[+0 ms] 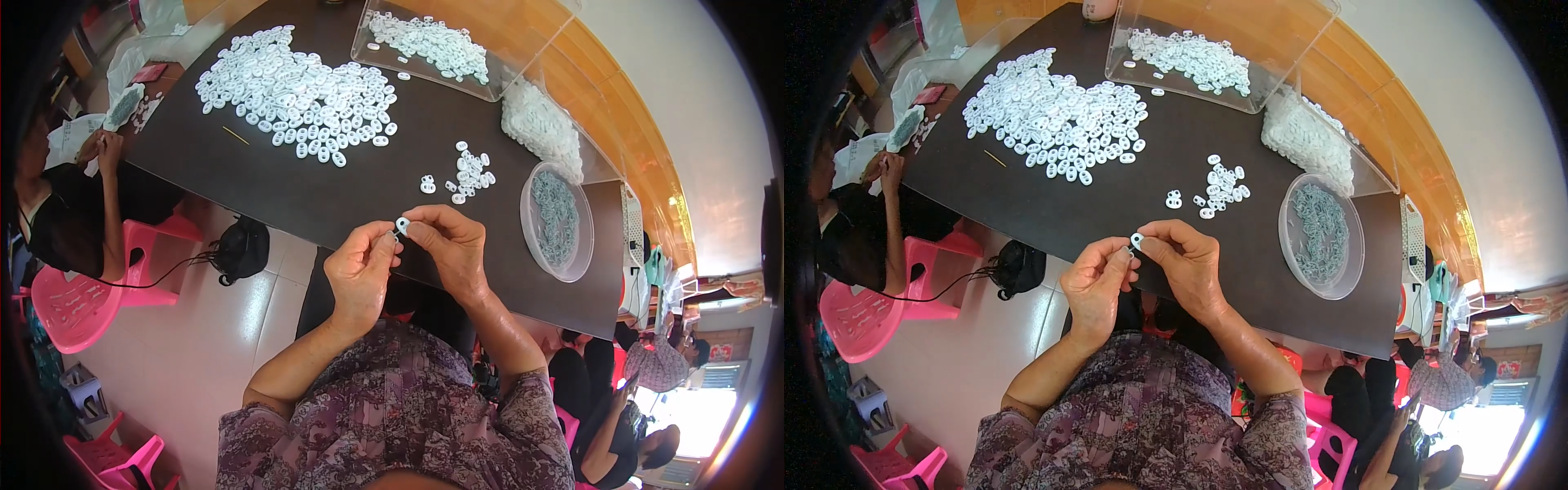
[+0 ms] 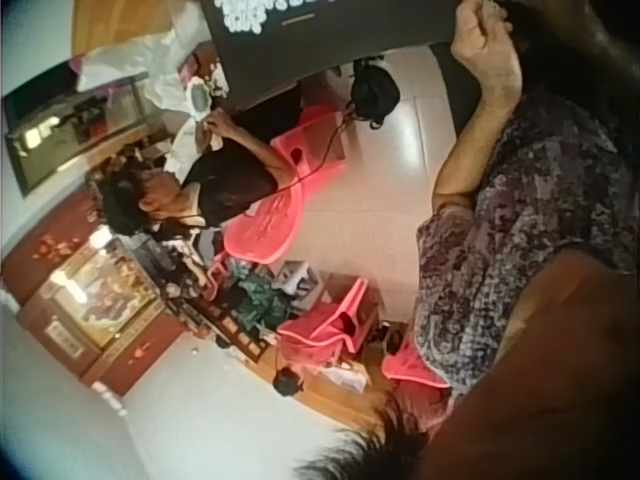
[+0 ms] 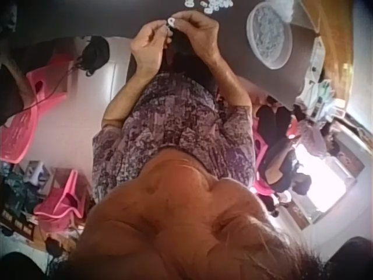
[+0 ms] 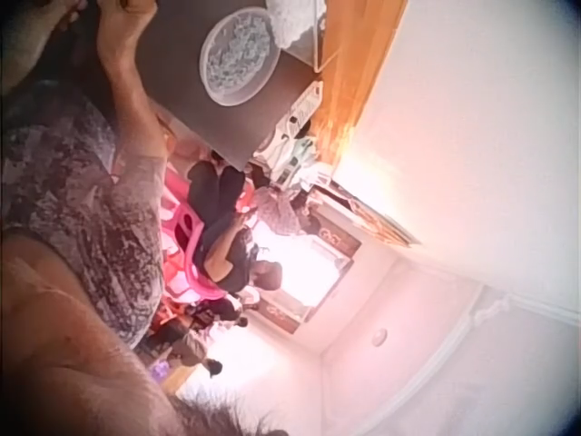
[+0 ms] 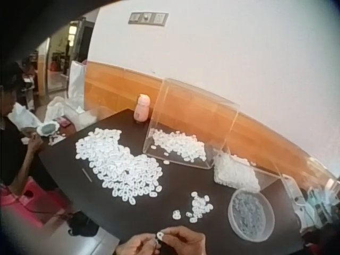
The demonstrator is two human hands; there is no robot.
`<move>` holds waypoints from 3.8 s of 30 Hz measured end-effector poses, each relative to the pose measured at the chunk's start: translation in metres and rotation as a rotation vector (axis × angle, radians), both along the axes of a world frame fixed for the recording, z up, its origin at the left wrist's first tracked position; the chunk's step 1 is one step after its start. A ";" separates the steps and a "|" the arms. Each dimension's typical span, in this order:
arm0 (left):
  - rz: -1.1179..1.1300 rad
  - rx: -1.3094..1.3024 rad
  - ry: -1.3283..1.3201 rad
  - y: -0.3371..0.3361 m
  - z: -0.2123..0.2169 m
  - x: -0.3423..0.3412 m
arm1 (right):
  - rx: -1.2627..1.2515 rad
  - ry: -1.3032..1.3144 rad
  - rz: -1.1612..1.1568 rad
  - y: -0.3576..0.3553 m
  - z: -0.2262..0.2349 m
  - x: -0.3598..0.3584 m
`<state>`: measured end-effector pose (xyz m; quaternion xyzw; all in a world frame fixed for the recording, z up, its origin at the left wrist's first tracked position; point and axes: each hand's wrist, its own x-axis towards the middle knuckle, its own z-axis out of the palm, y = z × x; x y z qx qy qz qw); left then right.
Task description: Manually inserting small grey inserts into white plastic housing components at a shared workbench.
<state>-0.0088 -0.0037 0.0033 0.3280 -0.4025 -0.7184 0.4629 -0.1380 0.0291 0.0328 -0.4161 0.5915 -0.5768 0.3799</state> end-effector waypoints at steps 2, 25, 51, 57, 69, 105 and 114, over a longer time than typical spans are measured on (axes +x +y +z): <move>0.013 -0.041 -0.020 0.000 -0.001 0.000 | -0.011 0.069 -0.013 0.000 -0.001 0.001; -0.057 0.049 0.229 -0.003 0.003 0.004 | -0.182 0.364 0.019 0.010 -0.007 0.014; -0.030 -0.062 0.233 -0.002 -0.002 0.010 | -0.370 0.651 -0.136 0.014 -0.011 0.032; 0.035 -0.026 0.270 0.002 0.002 0.010 | -0.387 0.655 -0.147 0.013 -0.007 0.040; 0.066 -0.035 0.366 0.008 0.000 0.013 | -0.484 0.731 -0.165 0.010 -0.006 0.044; 0.158 -0.230 0.214 0.018 0.005 0.010 | -0.631 0.751 -0.247 0.004 -0.021 0.052; 0.203 -0.321 0.134 0.019 0.002 0.009 | -0.618 0.748 -0.244 0.006 -0.024 0.053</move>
